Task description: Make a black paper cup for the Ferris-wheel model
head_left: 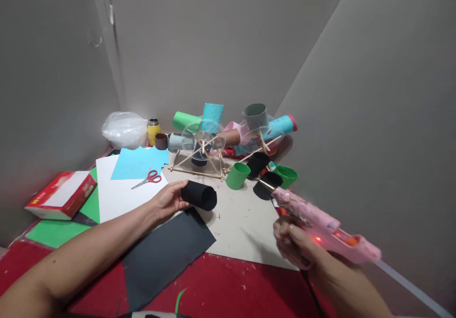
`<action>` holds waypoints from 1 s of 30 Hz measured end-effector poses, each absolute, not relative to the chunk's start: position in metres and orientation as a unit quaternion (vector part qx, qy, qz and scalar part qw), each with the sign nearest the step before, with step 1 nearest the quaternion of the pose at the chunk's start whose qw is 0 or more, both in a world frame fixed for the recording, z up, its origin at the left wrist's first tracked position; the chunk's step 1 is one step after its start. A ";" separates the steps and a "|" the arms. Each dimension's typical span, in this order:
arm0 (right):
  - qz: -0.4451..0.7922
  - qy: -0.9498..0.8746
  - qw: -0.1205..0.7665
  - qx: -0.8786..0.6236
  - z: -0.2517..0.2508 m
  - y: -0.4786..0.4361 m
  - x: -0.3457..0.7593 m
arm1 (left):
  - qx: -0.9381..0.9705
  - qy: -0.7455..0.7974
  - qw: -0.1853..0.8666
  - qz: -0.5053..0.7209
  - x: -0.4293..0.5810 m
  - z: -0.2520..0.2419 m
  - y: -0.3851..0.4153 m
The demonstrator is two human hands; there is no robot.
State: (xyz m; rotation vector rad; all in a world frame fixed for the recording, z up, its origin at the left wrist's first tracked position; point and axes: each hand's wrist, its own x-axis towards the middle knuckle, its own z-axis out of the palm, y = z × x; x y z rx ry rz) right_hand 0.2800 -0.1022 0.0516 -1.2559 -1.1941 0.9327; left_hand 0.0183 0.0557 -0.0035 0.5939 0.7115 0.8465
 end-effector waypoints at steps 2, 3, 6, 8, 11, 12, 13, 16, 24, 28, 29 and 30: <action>0.427 -0.516 0.547 -0.502 0.054 -0.092 0.274 | 0.289 0.331 0.806 0.396 0.018 -0.001 0.054; 0.430 -0.516 0.545 -0.501 0.055 -0.087 0.272 | 0.296 0.330 0.803 0.397 0.018 0.000 0.054; 0.428 -0.494 0.536 -0.534 0.053 -0.073 0.265 | 0.319 0.328 0.795 0.398 0.017 0.005 0.051; 0.448 -0.470 0.528 -0.547 0.044 -0.066 0.264 | 0.330 0.329 0.793 0.393 0.017 0.008 0.051; 0.474 -0.447 0.514 -0.558 0.028 -0.061 0.266 | 0.337 0.338 0.794 0.377 0.019 0.010 0.052; 0.471 -0.442 0.511 -0.568 0.025 -0.060 0.266 | 0.337 0.341 0.796 0.370 0.019 0.010 0.052; 0.461 -0.437 0.507 -0.582 0.023 -0.060 0.267 | 0.336 0.343 0.799 0.363 0.019 0.010 0.053; 0.407 -0.446 0.495 -0.625 0.025 -0.062 0.266 | 0.323 0.337 0.813 0.347 0.019 0.010 0.053; 0.392 -0.489 0.467 -0.624 0.025 -0.060 0.263 | 0.326 0.342 0.814 0.339 0.021 0.010 0.048; 0.481 -0.430 0.476 -0.597 0.018 -0.056 0.264 | 0.370 0.351 0.802 0.310 0.026 0.013 0.041; 0.506 -0.418 0.482 -0.580 0.017 -0.055 0.263 | 0.383 0.352 0.798 0.305 0.027 0.013 0.039; 0.530 -0.406 0.486 -0.564 0.017 -0.053 0.263 | 0.399 0.351 0.791 0.302 0.028 0.014 0.036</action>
